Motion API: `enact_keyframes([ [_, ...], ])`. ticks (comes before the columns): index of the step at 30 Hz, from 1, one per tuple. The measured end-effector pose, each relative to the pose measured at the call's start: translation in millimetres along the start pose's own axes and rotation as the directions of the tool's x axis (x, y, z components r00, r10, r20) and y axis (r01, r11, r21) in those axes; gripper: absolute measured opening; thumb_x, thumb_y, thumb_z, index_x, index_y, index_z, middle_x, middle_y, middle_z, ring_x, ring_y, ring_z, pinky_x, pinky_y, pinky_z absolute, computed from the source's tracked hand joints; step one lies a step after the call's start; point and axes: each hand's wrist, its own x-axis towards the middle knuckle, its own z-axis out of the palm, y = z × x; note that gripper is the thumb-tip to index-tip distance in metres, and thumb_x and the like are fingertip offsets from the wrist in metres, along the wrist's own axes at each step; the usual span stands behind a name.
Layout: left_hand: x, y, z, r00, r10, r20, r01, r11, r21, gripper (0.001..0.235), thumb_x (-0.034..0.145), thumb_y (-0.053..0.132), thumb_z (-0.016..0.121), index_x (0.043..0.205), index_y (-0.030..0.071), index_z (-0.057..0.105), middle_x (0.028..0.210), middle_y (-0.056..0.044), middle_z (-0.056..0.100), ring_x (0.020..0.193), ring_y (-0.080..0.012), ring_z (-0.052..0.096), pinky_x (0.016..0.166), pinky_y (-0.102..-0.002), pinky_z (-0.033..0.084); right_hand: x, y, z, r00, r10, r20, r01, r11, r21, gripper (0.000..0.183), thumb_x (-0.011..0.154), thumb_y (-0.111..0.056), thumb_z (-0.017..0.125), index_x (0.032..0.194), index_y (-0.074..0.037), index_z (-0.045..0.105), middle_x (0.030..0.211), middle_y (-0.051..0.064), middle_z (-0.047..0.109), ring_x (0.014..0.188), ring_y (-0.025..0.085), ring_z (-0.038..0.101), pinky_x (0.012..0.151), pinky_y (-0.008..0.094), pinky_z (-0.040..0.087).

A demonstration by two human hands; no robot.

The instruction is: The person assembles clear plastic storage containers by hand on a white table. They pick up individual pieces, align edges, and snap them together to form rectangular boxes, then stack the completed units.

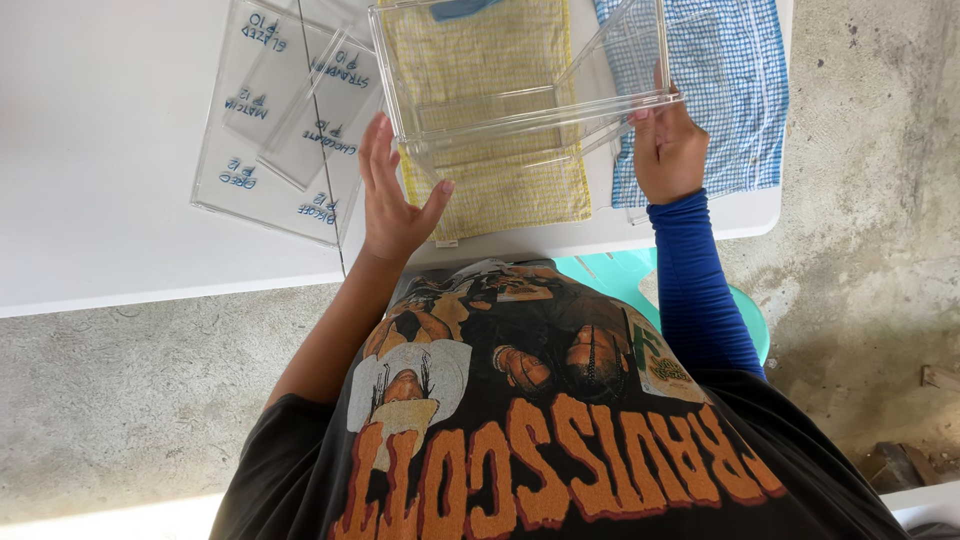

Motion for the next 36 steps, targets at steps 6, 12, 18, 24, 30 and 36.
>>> enact_keyframes([
  [6,38,28,-16,0.961,0.276,-0.018,-0.272,0.956,0.112,0.049,0.106,0.016,0.069,0.148,0.005,0.046,0.166,-0.022,0.025,0.157,-0.0394,0.028,0.128,-0.052,0.037,-4,10,1,1.000,-0.005,-0.026,0.000,0.985,-0.170,0.042,0.114,-0.014,0.057,0.150,0.007,0.051,0.085,0.011,0.077,0.061,0.014,0.068,0.054,0.026,0.052],
  [12,53,40,-24,0.976,0.207,0.071,-0.214,0.972,0.101,0.023,0.105,0.006,0.067,0.128,0.002,0.069,0.145,-0.013,0.063,0.148,-0.0376,0.047,0.123,-0.045,0.047,-9,21,-1,0.999,-0.028,-0.041,0.023,0.994,-0.104,0.039,0.116,-0.013,0.057,0.149,0.008,0.052,0.088,0.012,0.078,0.076,0.016,0.077,0.061,0.027,0.059],
  [18,58,36,-30,0.966,0.232,0.110,-0.241,0.968,0.075,0.024,0.100,0.005,0.075,0.124,0.004,0.074,0.144,-0.012,0.064,0.145,-0.0356,0.051,0.119,-0.044,0.050,-13,26,-2,0.999,-0.013,-0.047,0.011,0.999,-0.036,0.039,0.117,-0.011,0.060,0.151,0.006,0.051,0.095,0.012,0.078,0.086,0.016,0.079,0.075,0.026,0.065],
  [24,61,31,-35,0.955,0.258,0.149,-0.273,0.958,0.092,0.030,0.096,0.007,0.082,0.126,0.006,0.075,0.145,-0.011,0.063,0.145,-0.0343,0.051,0.119,-0.043,0.051,-9,26,2,0.998,0.030,-0.046,-0.032,0.998,-0.046,0.043,0.114,-0.011,0.059,0.152,0.006,0.048,0.089,0.010,0.078,0.075,0.013,0.075,0.068,0.027,0.063],
  [30,61,27,-37,0.955,0.264,0.134,-0.281,0.951,0.129,0.029,0.096,0.009,0.085,0.123,0.008,0.077,0.142,-0.009,0.066,0.142,-0.0316,0.054,0.115,-0.040,0.055,-10,26,3,0.999,0.002,-0.053,-0.002,1.000,0.004,0.042,0.118,-0.014,0.058,0.154,0.004,0.047,0.094,0.010,0.078,0.081,0.012,0.077,0.071,0.026,0.065],
  [36,62,26,-36,0.958,0.261,0.116,-0.275,0.953,0.128,0.030,0.093,0.010,0.088,0.122,0.008,0.077,0.139,-0.008,0.068,0.141,-0.0299,0.056,0.114,-0.040,0.056,-6,21,3,0.997,0.048,-0.056,-0.047,0.999,0.020,0.042,0.116,-0.016,0.060,0.152,0.003,0.050,0.091,0.011,0.076,0.081,0.013,0.077,0.066,0.025,0.065],
])
